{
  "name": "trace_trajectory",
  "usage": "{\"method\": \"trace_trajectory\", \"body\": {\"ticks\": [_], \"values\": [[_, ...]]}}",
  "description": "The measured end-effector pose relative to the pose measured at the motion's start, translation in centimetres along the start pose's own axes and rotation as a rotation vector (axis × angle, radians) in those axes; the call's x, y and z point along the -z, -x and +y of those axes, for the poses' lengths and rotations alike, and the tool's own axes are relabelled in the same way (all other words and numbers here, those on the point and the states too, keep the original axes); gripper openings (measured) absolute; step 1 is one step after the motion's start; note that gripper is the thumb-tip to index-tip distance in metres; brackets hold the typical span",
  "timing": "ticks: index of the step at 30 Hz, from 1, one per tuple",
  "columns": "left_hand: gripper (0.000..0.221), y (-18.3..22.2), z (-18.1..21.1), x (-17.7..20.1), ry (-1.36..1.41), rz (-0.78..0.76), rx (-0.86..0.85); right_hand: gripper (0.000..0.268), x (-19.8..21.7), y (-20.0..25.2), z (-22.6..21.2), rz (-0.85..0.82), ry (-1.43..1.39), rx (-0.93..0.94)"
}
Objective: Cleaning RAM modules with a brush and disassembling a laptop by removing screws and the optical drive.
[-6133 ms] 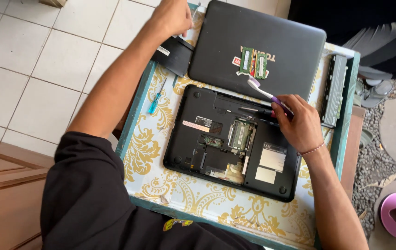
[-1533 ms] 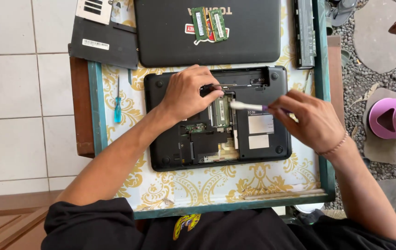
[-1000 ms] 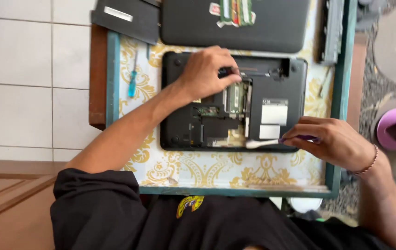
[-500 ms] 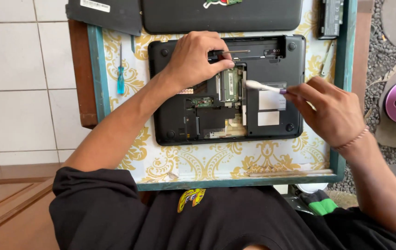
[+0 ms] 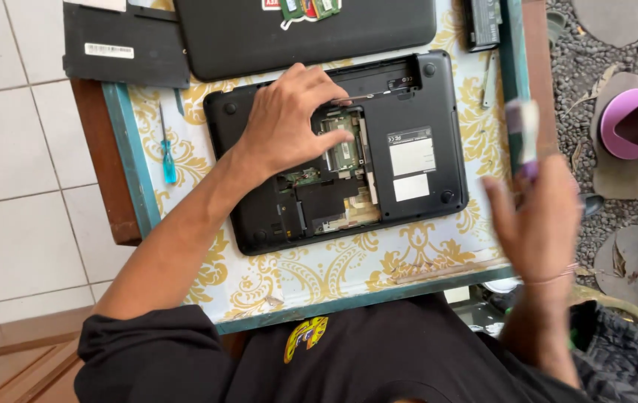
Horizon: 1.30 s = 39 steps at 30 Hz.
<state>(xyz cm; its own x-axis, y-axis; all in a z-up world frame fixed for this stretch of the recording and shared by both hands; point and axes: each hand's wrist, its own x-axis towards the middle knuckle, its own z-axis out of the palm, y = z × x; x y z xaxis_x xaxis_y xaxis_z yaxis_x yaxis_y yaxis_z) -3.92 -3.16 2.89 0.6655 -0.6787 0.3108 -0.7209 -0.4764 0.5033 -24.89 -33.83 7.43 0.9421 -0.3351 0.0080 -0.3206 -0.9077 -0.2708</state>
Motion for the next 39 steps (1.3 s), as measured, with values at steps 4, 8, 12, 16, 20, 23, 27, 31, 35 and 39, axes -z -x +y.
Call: {"method": "trace_trajectory", "body": {"ticks": [4,8,12,16,20,23,27,31,35,39], "values": [[0.069,0.0,0.5,-0.3,-0.048,0.015,-0.061,0.065,-1.4,2.0,-6.4,0.082,-0.056,0.165],[0.079,0.0,0.5,-0.5,-0.050,0.018,-0.124,0.069,-2.8,1.9,-9.5,0.037,-0.098,0.186],[0.084,0.2,0.3,-0.9,-0.062,0.033,-0.141,0.076,-3.1,0.9,-10.7,0.054,-0.141,0.262],[0.085,0.1,0.0,-1.0,-0.066,0.060,-0.169,0.073,-4.5,1.0,-10.4,0.042,-0.076,0.274],[0.081,0.2,0.2,-1.1,-0.048,0.076,-0.175,0.064,-4.7,1.3,-10.8,0.040,-0.104,0.238],[0.079,0.3,0.3,-1.1,-0.037,0.088,-0.184,0.062,-4.7,1.3,-11.0,0.047,-0.096,0.229],[0.072,0.2,0.8,-1.0,-0.057,0.098,-0.196,0.063,-4.8,0.9,-11.0,0.063,-0.064,0.192],[0.078,0.6,1.2,-0.6,-0.120,0.076,-0.182,0.062,-4.8,0.9,-10.9,0.092,-0.042,0.182],[0.077,0.6,1.0,-0.8,-0.154,0.083,-0.202,0.071,-4.7,0.7,-10.3,0.060,-0.053,0.123],[0.075,0.6,0.7,-1.0,-0.170,0.088,-0.261,0.078,-4.7,0.6,-9.6,0.071,-0.052,0.133]]}}
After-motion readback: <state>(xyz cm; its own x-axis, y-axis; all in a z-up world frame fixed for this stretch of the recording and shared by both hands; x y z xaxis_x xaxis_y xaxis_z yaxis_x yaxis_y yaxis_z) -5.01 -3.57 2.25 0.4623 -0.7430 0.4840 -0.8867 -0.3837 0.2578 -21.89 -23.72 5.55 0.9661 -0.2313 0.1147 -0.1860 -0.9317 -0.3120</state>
